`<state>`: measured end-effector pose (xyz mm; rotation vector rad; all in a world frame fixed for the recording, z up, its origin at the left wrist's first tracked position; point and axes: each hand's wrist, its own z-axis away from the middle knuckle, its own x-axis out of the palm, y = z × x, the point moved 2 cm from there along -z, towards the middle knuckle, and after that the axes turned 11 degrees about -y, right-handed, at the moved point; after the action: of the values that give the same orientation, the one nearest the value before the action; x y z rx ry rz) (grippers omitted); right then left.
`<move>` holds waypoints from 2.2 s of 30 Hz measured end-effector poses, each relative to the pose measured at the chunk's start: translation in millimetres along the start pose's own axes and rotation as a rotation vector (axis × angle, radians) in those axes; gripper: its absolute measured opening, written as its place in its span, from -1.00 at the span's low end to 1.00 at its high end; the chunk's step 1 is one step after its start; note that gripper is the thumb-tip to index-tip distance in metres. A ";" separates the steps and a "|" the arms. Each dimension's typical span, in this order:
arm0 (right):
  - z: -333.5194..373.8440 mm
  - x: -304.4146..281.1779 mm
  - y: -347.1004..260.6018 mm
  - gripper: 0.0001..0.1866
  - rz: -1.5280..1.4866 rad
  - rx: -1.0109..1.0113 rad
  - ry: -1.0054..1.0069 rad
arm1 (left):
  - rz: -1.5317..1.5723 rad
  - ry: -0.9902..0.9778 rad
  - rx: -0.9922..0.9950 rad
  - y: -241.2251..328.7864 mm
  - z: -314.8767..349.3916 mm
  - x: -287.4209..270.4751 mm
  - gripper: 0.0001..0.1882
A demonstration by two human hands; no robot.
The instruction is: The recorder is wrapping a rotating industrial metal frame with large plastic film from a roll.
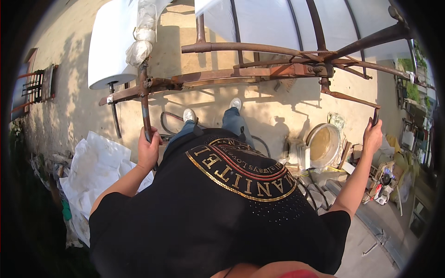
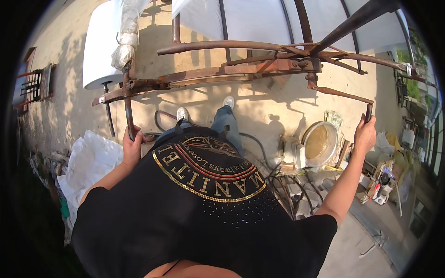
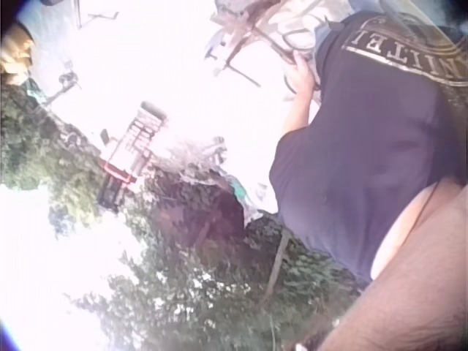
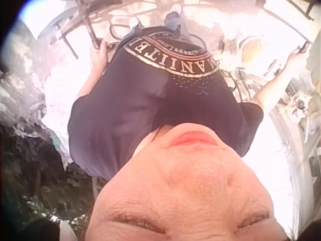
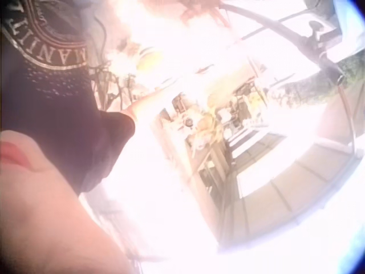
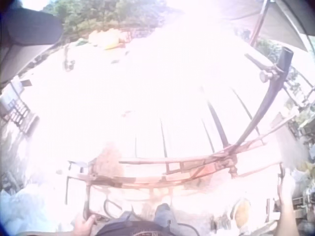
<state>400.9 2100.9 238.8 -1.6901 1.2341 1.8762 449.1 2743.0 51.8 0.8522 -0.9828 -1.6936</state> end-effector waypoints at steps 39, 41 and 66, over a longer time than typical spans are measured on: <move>-42.2 150.4 -5.5 -0.71 -0.098 0.068 -0.171 | -0.124 0.041 -0.044 3.6 2.4 -1.7 -0.90; -38.3 196.3 -37.8 -0.63 -0.146 0.046 -0.373 | -0.134 0.069 -0.061 6.1 4.2 -1.0 -0.90; 35.6 -47.9 -16.4 -0.78 -0.961 -0.183 -0.547 | -0.024 -0.020 -0.028 1.0 1.4 -1.4 -0.91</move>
<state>401.8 2151.8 274.1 -1.3139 -0.0081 1.6299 448.7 2744.4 53.4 0.8336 -0.9632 -1.7355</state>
